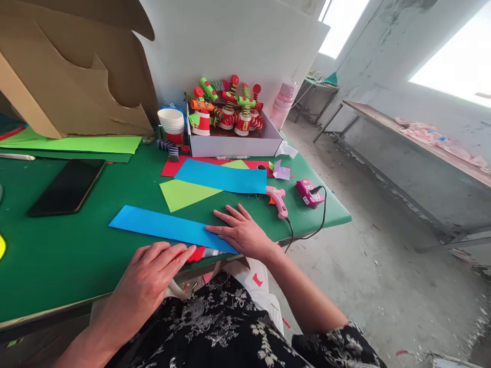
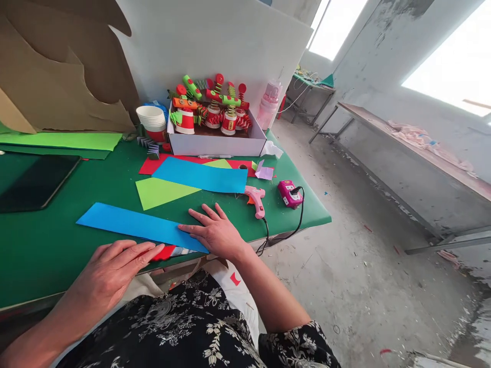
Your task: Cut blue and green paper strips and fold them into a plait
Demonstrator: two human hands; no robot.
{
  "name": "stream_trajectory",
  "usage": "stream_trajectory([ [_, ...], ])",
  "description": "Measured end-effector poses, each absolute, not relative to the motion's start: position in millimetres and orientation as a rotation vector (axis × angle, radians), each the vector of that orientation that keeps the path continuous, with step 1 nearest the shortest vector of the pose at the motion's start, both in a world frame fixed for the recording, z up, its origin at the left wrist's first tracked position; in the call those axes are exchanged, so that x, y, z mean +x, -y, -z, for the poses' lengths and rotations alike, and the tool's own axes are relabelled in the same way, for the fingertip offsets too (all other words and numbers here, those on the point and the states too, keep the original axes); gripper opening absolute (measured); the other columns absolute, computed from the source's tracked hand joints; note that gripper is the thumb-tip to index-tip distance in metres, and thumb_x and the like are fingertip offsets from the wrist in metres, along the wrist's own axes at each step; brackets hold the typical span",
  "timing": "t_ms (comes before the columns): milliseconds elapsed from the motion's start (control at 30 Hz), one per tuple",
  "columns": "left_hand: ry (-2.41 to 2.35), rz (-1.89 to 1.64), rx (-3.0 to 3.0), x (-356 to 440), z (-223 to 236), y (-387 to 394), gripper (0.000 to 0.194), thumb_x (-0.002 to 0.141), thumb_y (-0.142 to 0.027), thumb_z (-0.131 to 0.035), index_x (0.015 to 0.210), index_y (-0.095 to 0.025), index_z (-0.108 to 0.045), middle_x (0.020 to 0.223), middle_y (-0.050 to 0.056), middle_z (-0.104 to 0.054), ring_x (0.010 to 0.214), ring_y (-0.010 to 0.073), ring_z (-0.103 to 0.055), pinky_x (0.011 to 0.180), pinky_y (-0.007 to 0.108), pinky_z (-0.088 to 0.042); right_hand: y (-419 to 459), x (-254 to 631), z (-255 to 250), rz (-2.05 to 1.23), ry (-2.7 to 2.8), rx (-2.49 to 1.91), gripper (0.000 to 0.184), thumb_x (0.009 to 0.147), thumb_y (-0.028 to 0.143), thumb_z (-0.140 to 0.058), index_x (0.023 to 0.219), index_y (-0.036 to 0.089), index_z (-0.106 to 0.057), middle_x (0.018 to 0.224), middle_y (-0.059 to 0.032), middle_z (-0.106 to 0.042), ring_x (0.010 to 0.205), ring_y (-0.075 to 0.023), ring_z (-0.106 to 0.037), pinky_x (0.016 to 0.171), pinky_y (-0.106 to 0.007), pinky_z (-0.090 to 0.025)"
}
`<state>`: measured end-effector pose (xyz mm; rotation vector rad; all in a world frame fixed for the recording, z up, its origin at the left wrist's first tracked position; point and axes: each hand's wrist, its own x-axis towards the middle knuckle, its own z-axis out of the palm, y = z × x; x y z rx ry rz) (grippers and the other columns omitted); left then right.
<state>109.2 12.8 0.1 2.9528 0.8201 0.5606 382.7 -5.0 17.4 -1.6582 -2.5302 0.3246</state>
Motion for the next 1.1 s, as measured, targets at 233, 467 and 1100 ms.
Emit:
stream_trajectory([
  [233,-0.815,-0.565,2.971,116.2,-1.8,-12.1,0.057,0.086,0.001,-0.039,0.134,-0.022,-0.057,0.119,0.007,-0.071,0.104,0.0249,-0.058,0.087,0.039,-0.043,4.8,382.6,-18.0,-0.338,2.515,-1.656,0.041,0.105,0.034,-0.043,0.145,0.040,-0.051,0.160,0.0004,-0.039,0.150,-0.0293,-0.029,0.123,-0.056,-0.020],
  [467,-0.792,-0.579,2.994,119.6,3.0,-12.2,0.057,0.085,0.000,-0.039,0.134,-0.020,-0.059,0.119,0.007,-0.071,0.102,0.0239,-0.058,0.084,0.039,-0.045,4.3,384.0,-17.0,-0.337,2.515,-1.647,0.041,0.105,0.034,-0.043,0.145,0.040,-0.051,0.160,0.0009,-0.038,0.151,-0.0288,-0.028,0.123,-0.057,-0.019],
  [1100,-0.930,-0.776,2.816,59.2,9.9,11.3,0.062,0.096,-0.015,-0.045,0.153,-0.034,-0.032,0.123,0.004,-0.069,0.104,0.0237,-0.061,0.093,0.039,-0.047,2.7,387.3,-12.1,-0.374,2.452,-1.642,0.040,0.106,0.033,-0.039,0.144,0.038,-0.052,0.158,0.0008,-0.041,0.150,-0.0254,-0.031,0.123,-0.054,-0.021],
])
